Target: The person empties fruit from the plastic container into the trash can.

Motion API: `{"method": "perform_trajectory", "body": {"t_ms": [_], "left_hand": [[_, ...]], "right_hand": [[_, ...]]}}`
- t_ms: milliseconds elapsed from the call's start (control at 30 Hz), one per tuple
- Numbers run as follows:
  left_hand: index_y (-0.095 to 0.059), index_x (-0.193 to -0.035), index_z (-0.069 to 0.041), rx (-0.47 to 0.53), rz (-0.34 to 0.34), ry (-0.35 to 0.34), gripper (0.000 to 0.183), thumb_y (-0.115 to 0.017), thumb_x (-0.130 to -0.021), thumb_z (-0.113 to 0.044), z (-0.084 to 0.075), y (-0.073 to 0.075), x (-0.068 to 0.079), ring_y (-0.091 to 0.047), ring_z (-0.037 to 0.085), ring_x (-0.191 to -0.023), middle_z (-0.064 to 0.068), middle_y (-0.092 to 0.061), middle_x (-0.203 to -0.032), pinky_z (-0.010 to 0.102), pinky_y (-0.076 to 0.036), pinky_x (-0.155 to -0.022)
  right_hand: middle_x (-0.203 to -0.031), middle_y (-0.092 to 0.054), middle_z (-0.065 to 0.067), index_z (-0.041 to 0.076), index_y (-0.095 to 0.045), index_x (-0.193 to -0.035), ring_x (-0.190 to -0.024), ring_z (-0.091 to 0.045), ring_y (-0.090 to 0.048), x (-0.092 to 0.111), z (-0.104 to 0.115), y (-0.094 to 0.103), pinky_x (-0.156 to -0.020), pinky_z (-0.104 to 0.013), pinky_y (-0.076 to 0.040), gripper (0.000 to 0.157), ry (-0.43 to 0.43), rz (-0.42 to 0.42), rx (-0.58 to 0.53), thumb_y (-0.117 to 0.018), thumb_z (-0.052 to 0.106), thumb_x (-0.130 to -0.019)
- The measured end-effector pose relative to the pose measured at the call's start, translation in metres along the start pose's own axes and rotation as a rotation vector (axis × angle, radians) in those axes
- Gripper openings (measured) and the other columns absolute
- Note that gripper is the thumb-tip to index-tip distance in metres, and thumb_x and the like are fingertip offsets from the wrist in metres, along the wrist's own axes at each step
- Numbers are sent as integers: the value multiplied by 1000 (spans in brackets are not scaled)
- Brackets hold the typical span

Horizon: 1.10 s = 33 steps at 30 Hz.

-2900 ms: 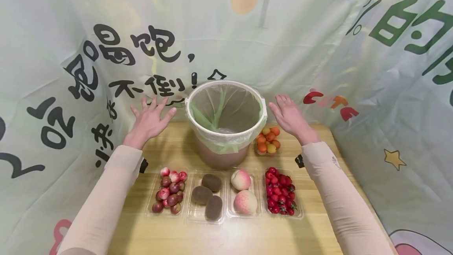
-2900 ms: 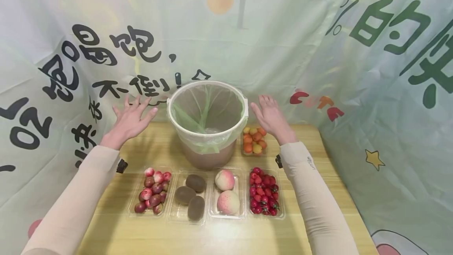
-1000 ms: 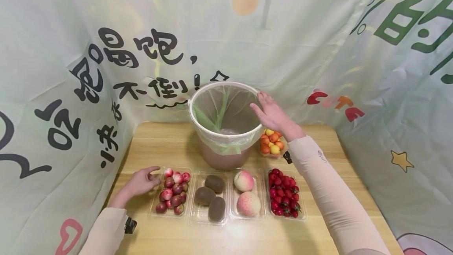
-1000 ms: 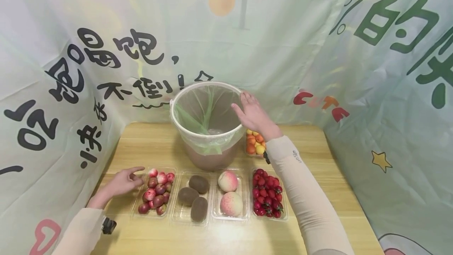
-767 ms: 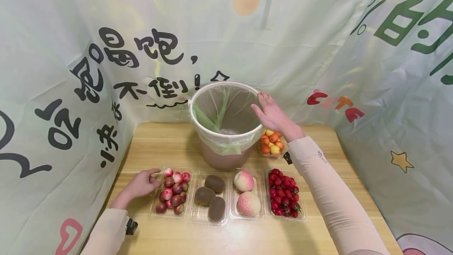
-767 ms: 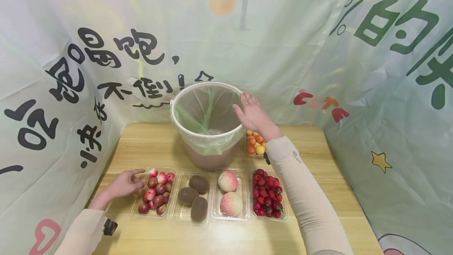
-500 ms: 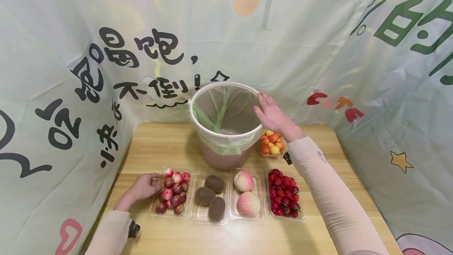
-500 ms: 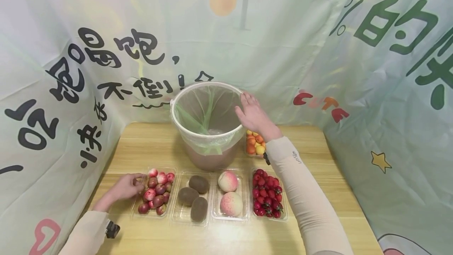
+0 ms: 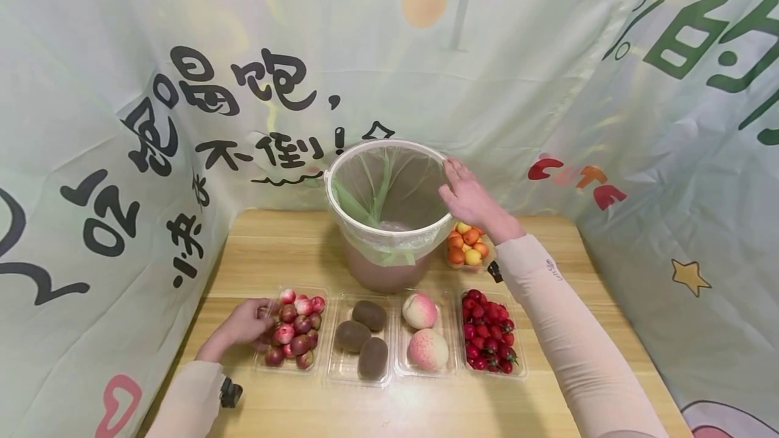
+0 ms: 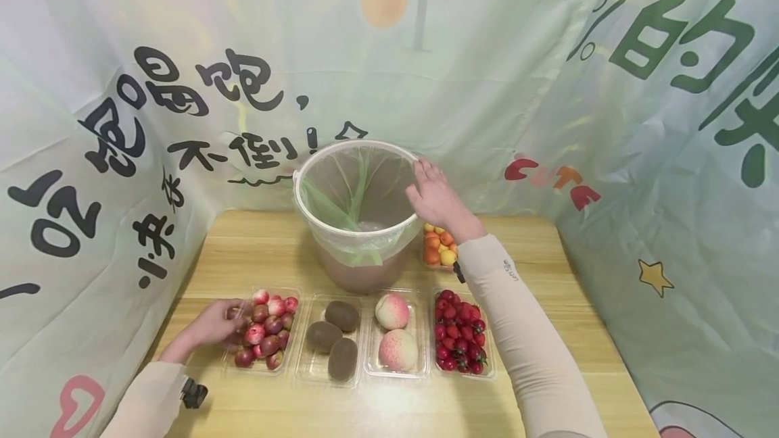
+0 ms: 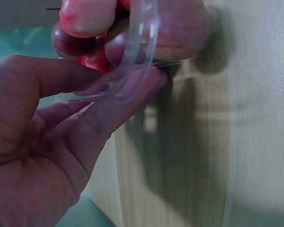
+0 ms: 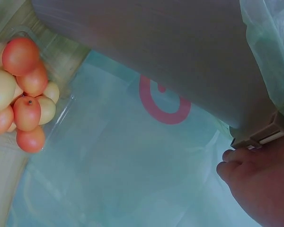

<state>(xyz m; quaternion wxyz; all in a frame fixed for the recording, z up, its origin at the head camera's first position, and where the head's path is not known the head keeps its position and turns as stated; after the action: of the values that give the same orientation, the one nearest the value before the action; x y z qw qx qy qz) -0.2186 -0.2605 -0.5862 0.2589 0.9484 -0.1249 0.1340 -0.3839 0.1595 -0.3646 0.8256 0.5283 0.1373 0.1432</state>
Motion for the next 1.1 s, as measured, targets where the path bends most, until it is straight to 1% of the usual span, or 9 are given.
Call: {"method": "perform_trajectory", "body": {"t_ms": [200, 300, 400, 433, 533, 700, 767, 933, 1100], "left_hand": [[-61, -124, 15, 11, 17, 4, 33, -55, -91, 10, 0, 5, 3, -71, 24, -70, 18, -68, -89, 43, -66, -58], [-59, -125, 17, 18, 38, -23, 34, -55, -92, 10, -2, 7, 2, -72, 25, -71, 18, -70, -88, 41, -66, -59], [-58, -127, 18, 53, 46, -32, 34, -54, -94, 10, -6, 11, 2, -73, 26, -70, 16, -72, -85, 42, -66, -59], [-57, -128, 18, 65, 47, -33, 34, -54, -95, 9, -9, 13, 3, -73, 26, -69, 15, -72, -85, 42, -66, -60], [-56, -129, 18, 91, 11, -6, 35, -54, -96, 7, -19, 22, 4, -74, 27, -71, 15, -74, -87, 44, -66, -62], [-53, -135, 18, 82, -42, 31, 38, -54, -99, 3, -36, 39, 1, -76, 28, -74, 23, -75, -98, 43, -67, -67], [-51, -137, 19, 89, -46, 26, 41, -54, -100, 3, -43, 45, -2, -77, 28, -75, 27, -75, -103, 43, -67, -68], [-49, -139, 22, 113, -62, -7, 45, -54, -100, 0, -67, 59, -10, -78, 27, -76, 30, -75, -106, 40, -67, -68], [-49, -141, 20, 125, -86, -10, 46, -53, -101, -2, -91, 70, -15, -78, 23, -75, 32, -73, -110, 40, -67, -69]], "right_hand": [[-175, -8, -28, -7, -11, -166, -163, -45, -7, 0, -1, -1, -135, -54, -8, 71, 9, 7, 6, -29, 29, -106], [-175, -8, -28, -7, -11, -165, -163, -45, -7, 0, 0, -1, -135, -54, -9, 72, 12, 6, 10, -28, 30, -106], [-175, -8, -28, -7, -11, -165, -164, -45, -7, -1, 0, -1, -135, -54, -8, 72, 13, 6, 13, -28, 30, -106], [-175, -8, -28, -7, -12, -165, -164, -45, -8, -1, 0, -1, -135, -54, -9, 72, 11, 6, 14, -29, 30, -106], [-175, -8, -27, -7, -12, -165, -164, -45, -7, -1, 1, 0, -135, -54, -9, 72, 8, 9, 17, -29, 30, -106], [-175, -8, -27, -7, -11, -165, -164, -45, -7, 0, 1, 0, -135, -55, -9, 72, 7, 13, 14, -28, 29, -106], [-175, -8, -27, -7, -11, -165, -164, -45, -7, 0, 1, 0, -135, -55, -9, 71, 7, 13, 13, -28, 29, -106], [-175, -8, -28, -8, -12, -165, -163, -45, -7, 0, 0, 0, -135, -55, -9, 71, 7, 15, 16, -28, 29, -106], [-175, -8, -28, -7, -12, -165, -163, -45, -8, 0, -1, 0, -135, -55, -9, 72, 5, 14, 15, -29, 29, -106]]}}
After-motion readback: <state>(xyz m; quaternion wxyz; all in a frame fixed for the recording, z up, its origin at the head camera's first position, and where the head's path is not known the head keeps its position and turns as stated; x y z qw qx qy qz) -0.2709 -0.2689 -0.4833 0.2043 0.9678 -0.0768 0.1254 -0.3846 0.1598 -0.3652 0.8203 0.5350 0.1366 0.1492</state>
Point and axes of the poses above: each hand's wrist, its own x-axis away from the middle knuckle, its own y-axis out of the back of the hand, z = x × y, the point moved 9 cm from there along -x, towards the middle knuckle
